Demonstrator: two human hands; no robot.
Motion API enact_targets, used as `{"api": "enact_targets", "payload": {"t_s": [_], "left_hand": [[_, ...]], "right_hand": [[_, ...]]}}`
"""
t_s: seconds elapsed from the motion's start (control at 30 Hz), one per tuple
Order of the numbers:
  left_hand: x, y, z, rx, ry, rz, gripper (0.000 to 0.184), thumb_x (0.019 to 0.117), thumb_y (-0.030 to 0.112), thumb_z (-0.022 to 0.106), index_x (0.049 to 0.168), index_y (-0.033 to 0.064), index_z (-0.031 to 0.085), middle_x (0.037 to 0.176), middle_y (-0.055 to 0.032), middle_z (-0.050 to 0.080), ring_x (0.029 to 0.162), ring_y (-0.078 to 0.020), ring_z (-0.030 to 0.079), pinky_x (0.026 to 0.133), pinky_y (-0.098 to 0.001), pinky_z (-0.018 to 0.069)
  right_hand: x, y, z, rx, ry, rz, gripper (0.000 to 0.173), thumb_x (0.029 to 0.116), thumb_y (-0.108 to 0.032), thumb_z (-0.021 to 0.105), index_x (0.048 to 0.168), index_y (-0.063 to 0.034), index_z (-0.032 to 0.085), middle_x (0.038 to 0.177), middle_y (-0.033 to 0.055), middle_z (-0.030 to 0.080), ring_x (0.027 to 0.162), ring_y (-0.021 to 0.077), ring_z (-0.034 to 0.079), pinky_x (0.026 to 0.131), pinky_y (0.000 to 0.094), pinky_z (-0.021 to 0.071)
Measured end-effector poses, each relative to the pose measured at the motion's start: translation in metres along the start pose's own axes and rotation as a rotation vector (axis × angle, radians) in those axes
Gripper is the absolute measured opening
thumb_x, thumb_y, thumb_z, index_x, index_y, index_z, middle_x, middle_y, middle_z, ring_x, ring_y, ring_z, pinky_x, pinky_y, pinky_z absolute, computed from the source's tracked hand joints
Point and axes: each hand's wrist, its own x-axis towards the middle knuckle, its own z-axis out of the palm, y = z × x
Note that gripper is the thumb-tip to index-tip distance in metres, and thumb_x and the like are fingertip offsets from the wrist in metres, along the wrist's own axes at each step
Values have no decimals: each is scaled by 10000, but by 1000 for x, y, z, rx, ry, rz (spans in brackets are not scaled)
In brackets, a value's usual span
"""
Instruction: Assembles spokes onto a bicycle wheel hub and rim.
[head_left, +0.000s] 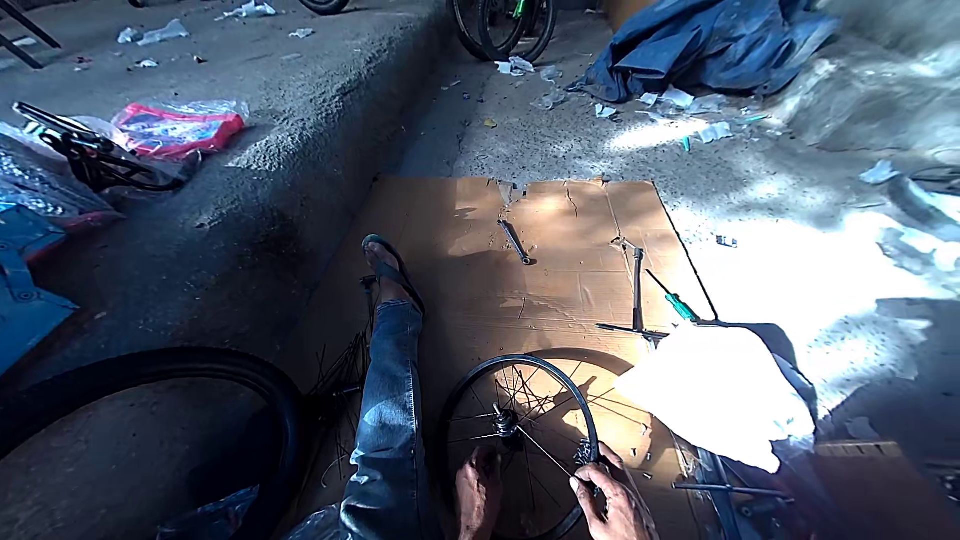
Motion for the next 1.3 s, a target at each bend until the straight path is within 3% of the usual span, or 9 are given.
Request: {"api": "enact_targets", "payload": {"t_s": [0.23,0.33,0.53,0.63,0.73,0.87,1.03,1.17,1.3], "left_hand": [[-17,13,-3,109,-17,-4,322,1051,294,516,1162,70,719,1036,-139,737,962,-290,720,888,-517,568],[-19,12,9,-145,-30,46,262,1038,235,548,1057,23,702,845,-116,697,771,-243,691,773,-466,582],[-14,9,11,-416,-111,-59,256,916,221,760,1022,-5,702,829,-94,687,731,-181,649,736,-393,560],[-17,17,5,-607,-248,-241,244,1012,244,668,1037,2,686,723,-76,676,538,-134,585,502,-277,488],[-22,30,0,-741,-358,-345,376,1098,330,492,1107,1,673,794,-107,720,503,-137,572,461,-262,465],[-27,40,5,-775,-244,-326,370,1129,259,390,1326,-28,514,822,-156,691,556,-208,634,527,-348,556],[-26,47,4,-877,-306,-401,361,1118,271,441,1214,-18,635,952,-163,723,804,-257,714,710,-414,604],[-22,53,3,-1064,-356,-498,314,1105,230,460,1162,-17,645,854,-133,699,609,-172,634,538,-290,534],[-22,61,1,-1259,-408,-545,361,1120,236,352,1207,-38,572,983,-213,719,809,-304,731,756,-429,620]], "right_hand": [[-4,2,1,9,10,-12,182,923,-278,680,935,-119,765,1434,226,559,1400,357,479,1113,459,446],[-6,0,2,21,-7,2,191,922,-295,683,943,-126,771,1468,242,523,1417,360,456,1118,457,438],[-10,-2,2,33,-3,1,179,924,-285,688,934,-130,777,1492,254,495,1426,365,445,1132,456,427],[-11,-1,3,37,-8,5,185,930,-297,680,939,-138,775,1496,245,494,1437,356,431,1143,449,416],[-13,0,2,36,-13,9,191,932,-304,675,949,-142,775,1496,247,492,1436,355,432,1137,448,423],[-13,-2,3,73,0,17,190,926,-296,681,945,-133,777,1495,258,486,1435,361,429,1138,462,418],[-17,-8,6,131,-14,65,228,925,-341,680,964,-136,774,1521,276,451,1463,390,380,1154,531,372],[-24,-9,11,140,-18,64,236,921,-367,694,952,-148,777,1564,293,385,1477,406,352,1162,540,363],[-27,-8,14,117,5,25,208,909,-348,708,904,-146,760,1538,321,398,1459,434,369,1147,536,383]]}}
